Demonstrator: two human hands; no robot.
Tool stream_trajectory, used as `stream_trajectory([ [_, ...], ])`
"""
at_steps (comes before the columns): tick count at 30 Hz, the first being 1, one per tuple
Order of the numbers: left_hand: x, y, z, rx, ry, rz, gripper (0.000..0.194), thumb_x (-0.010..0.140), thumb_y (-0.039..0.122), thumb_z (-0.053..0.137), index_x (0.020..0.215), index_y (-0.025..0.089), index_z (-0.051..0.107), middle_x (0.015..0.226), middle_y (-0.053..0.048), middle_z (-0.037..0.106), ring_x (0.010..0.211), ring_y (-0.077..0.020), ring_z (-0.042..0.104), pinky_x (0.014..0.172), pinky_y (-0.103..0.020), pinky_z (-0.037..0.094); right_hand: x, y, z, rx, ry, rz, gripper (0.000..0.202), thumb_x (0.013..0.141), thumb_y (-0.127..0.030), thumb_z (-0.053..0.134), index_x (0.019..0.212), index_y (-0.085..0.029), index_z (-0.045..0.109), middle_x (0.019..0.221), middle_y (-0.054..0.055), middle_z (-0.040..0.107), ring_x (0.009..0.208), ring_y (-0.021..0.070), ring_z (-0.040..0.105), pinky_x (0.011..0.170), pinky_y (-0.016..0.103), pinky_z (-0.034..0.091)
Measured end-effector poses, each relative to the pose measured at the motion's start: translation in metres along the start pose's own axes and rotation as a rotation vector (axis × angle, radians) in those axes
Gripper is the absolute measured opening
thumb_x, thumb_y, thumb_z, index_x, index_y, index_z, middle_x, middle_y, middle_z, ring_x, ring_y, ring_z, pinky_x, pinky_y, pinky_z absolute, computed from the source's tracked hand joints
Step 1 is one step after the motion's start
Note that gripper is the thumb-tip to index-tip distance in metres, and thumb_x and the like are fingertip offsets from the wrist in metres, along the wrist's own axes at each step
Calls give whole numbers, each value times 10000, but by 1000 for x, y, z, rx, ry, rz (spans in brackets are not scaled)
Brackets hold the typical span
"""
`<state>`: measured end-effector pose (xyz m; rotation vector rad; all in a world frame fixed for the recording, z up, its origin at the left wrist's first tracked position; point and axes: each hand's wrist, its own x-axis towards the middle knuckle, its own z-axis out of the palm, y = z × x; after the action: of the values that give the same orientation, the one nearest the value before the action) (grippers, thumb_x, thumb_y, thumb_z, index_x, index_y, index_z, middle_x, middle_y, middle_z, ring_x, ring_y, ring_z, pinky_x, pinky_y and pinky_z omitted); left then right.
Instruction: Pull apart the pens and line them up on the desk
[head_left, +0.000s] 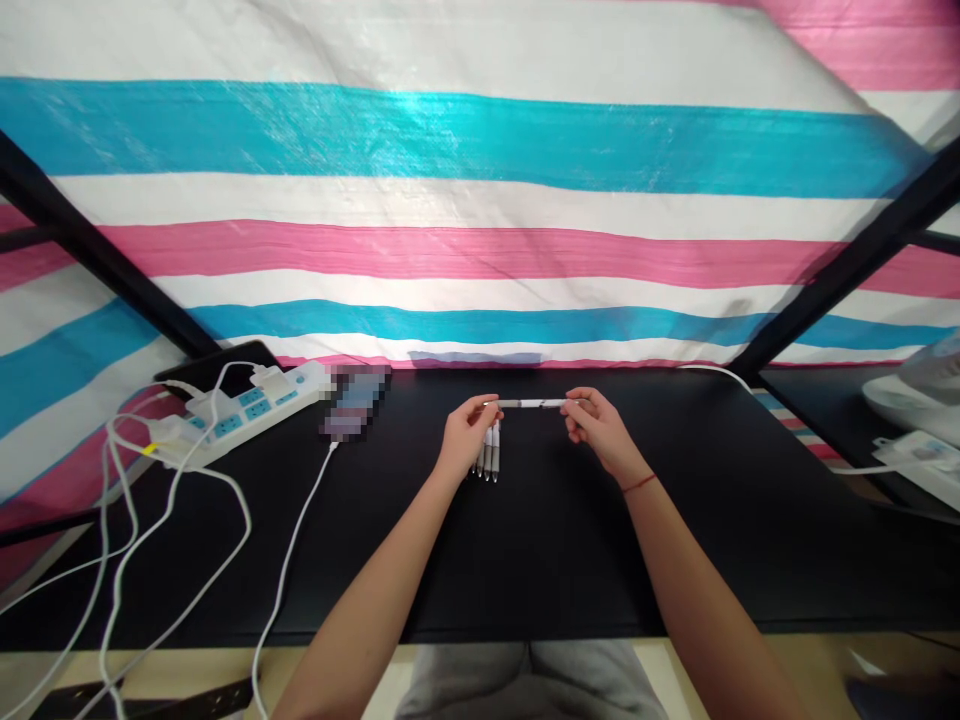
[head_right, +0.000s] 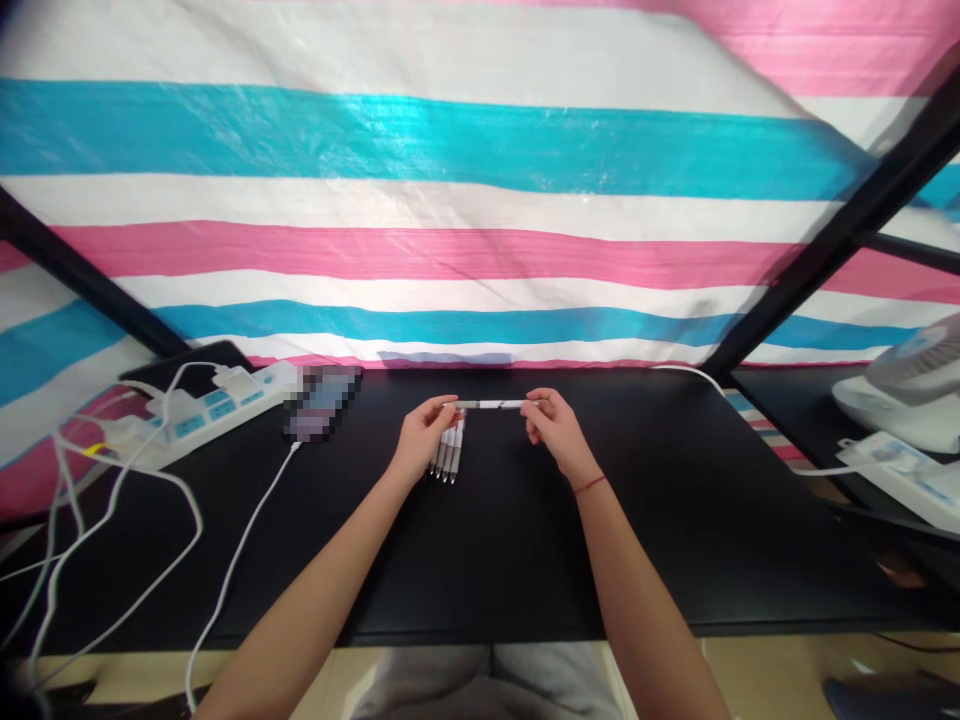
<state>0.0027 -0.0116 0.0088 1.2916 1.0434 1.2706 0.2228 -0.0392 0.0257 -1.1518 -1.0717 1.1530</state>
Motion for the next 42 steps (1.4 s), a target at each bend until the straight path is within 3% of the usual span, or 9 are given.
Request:
stream_trajectory([
  [3, -1, 1, 1, 6, -4, 11, 351, 778, 422, 637, 1011, 162, 673, 824, -63, 695, 816, -179, 661, 781, -291, 495, -1, 0, 1, -96, -8, 60, 379, 793, -561, 570, 779, -184, 530, 629, 0, 584, 429, 76, 446, 365, 194, 310],
  [6, -2, 2, 2, -1, -2, 8, 345, 769, 423, 645, 993, 163, 680, 821, -61, 691, 810, -178, 656, 770, -285, 492, -3, -2, 1, -117, -58, 1, 386, 791, -537, 585, 669, -178, 509, 566, -11, 544, 424, 72, 427, 382, 203, 315],
  [10, -2, 3, 4, -17, 27, -16, 339, 748, 429, 661, 951, 159, 687, 818, -56, 681, 747, -159, 640, 736, -275, 489, -2, -2, 0, -27, -28, -59, 302, 726, -444, 690, 839, -202, 549, 648, -24, 583, 494, 92, 488, 451, 220, 383],
  [17, 3, 5, -2, -63, 173, -6, 350, 773, 458, 626, 924, 144, 656, 643, 2, 568, 526, -81, 456, 487, -193, 364, 4, 1, -6, 60, 114, -104, 345, 662, -376, 754, 890, -208, 556, 656, -41, 578, 533, 92, 520, 489, 216, 428],
  [25, 8, 8, -7, -380, 243, -77, 350, 692, 399, 718, 913, 140, 637, 709, 8, 561, 554, -53, 476, 506, -173, 385, 7, -4, -13, 201, 311, -23, 379, 591, -372, 806, 874, -188, 633, 773, 24, 673, 582, 98, 581, 504, 210, 493],
  [33, 11, 18, -14, -774, 272, -201, 184, 729, 280, 680, 859, 158, 632, 674, 16, 564, 534, -44, 485, 527, -177, 414, 9, 1, -19, 274, 279, 7, 334, 658, -415, 751, 901, -211, 647, 876, 55, 703, 672, 144, 644, 577, 259, 547],
  [42, 11, 16, -15, -688, 266, -151, 238, 691, 295, 714, 868, 149, 650, 672, 5, 576, 535, -55, 491, 520, -188, 414, 9, -1, -16, 238, 267, -26, 335, 653, -451, 748, 849, -210, 621, 799, 14, 664, 647, 116, 625, 564, 229, 534],
])
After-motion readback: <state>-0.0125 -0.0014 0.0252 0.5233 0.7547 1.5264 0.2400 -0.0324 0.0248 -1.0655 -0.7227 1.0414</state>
